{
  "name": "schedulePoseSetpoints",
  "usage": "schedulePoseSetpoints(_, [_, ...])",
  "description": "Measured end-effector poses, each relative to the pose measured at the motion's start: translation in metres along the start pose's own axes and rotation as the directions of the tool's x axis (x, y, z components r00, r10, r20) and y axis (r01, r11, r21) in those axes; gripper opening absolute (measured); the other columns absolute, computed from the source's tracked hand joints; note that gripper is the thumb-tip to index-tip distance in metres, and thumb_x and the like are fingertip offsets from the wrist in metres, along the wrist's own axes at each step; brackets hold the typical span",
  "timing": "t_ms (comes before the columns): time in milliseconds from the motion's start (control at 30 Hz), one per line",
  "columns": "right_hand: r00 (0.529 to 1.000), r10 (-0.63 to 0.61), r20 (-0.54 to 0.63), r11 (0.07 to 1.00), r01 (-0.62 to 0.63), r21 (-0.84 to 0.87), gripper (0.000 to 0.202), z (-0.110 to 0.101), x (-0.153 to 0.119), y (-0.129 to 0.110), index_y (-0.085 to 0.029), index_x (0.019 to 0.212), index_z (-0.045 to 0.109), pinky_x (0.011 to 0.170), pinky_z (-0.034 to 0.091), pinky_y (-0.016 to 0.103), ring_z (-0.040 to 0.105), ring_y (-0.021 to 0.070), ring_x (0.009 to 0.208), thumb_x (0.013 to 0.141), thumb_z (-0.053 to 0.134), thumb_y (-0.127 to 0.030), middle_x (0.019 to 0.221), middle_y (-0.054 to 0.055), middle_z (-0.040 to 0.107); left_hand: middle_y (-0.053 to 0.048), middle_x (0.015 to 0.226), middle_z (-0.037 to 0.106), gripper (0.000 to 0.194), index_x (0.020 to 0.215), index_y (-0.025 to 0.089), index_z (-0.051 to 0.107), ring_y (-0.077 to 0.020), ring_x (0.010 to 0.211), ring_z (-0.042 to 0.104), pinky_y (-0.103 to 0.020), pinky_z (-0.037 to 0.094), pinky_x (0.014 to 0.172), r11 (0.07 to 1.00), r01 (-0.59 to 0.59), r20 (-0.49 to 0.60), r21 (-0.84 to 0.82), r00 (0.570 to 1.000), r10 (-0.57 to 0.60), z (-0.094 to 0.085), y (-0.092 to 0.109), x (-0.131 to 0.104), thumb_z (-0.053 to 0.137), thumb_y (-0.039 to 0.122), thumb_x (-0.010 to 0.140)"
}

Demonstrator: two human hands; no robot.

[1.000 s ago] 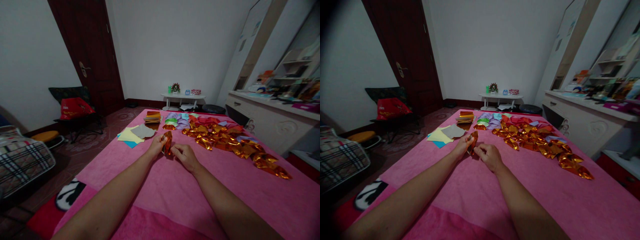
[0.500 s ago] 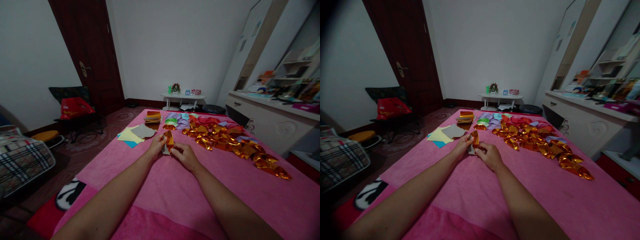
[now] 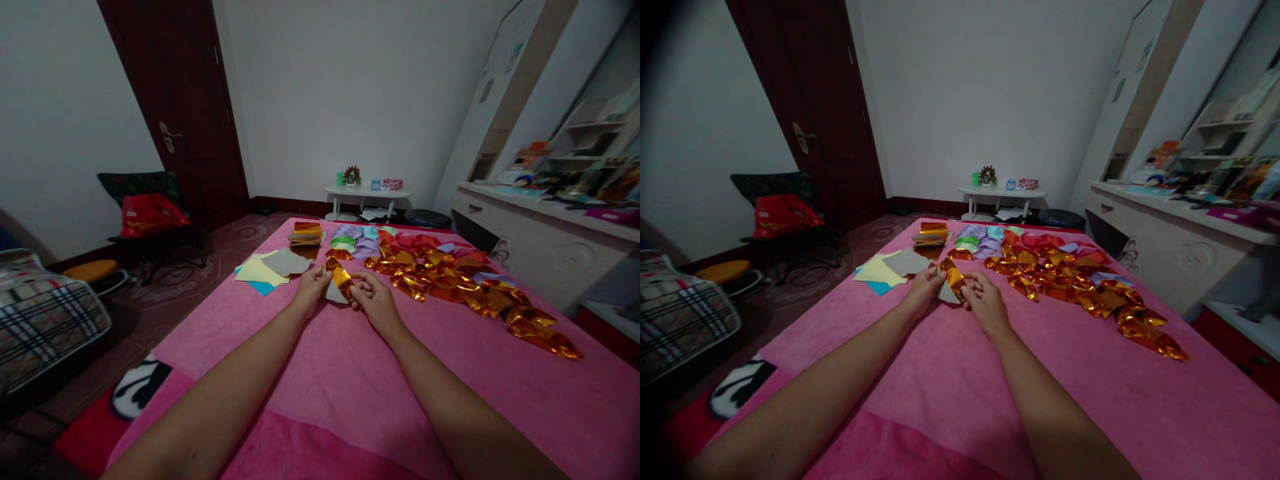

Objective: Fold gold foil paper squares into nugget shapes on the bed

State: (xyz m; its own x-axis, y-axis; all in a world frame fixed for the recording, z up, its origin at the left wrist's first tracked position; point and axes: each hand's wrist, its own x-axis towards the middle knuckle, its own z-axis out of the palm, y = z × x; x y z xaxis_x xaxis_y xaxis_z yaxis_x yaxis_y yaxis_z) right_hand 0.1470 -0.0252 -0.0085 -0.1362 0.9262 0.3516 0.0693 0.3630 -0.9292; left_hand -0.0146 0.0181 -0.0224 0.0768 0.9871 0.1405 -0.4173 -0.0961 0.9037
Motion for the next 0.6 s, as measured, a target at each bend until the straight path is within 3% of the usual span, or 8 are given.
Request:
schedulePoseSetpoints(233, [1.0, 0.009, -0.006, 1.0, -0.009, -0.004, 0.031, 0.001, 0.001, 0.0, -0.018, 0.106, 0.054, 0.051, 0.047, 0.022, 0.058, 0.0101, 0.053, 0.077, 0.054, -0.027, 0.073, -0.002, 0.06, -0.004, 0.067, 0.067, 0.039, 0.079, 0.01, 0.067, -0.0114, 0.052, 0.058, -0.023, 0.044, 0.054, 1.0, 0.004, 0.029, 0.006, 1.0, -0.004, 0.002, 0.002, -0.002, 0.081, 0.038, 0.057])
schedulePoseSetpoints(400, [0.999, -0.003, -0.05, 0.999, 0.001, -0.041, 0.029, -0.001, 0.003, 0.004, -0.017, 0.103, 0.057, 0.056, 0.048, 0.023, 0.057, 0.0115, 0.057, 0.077, 0.056, -0.03, 0.066, -0.004, 0.058, -0.006, 0.068, 0.067, 0.041, 0.079, 0.009, 0.068, -0.0136, 0.055, 0.059, -0.024, 0.043, 0.056, 0.998, 0.035, 0.121, 0.058, 0.992, -0.042, 0.006, 0.006, -0.008, 0.081, 0.041, 0.058])
schedulePoseSetpoints(600, [0.994, 0.016, -0.11, 0.998, -0.022, -0.055, 0.031, -0.001, 0.003, 0.001, -0.017, 0.1, 0.058, 0.059, 0.048, 0.025, 0.059, 0.0136, 0.059, 0.073, 0.062, -0.032, 0.066, -0.002, 0.059, -0.001, 0.059, 0.059, 0.039, 0.068, 0.009, 0.062, -0.0081, 0.049, 0.048, -0.02, 0.034, 0.051, 0.986, 0.009, 0.243, 0.164, 0.969, -0.049, 0.01, 0.006, -0.014, 0.081, 0.043, 0.058])
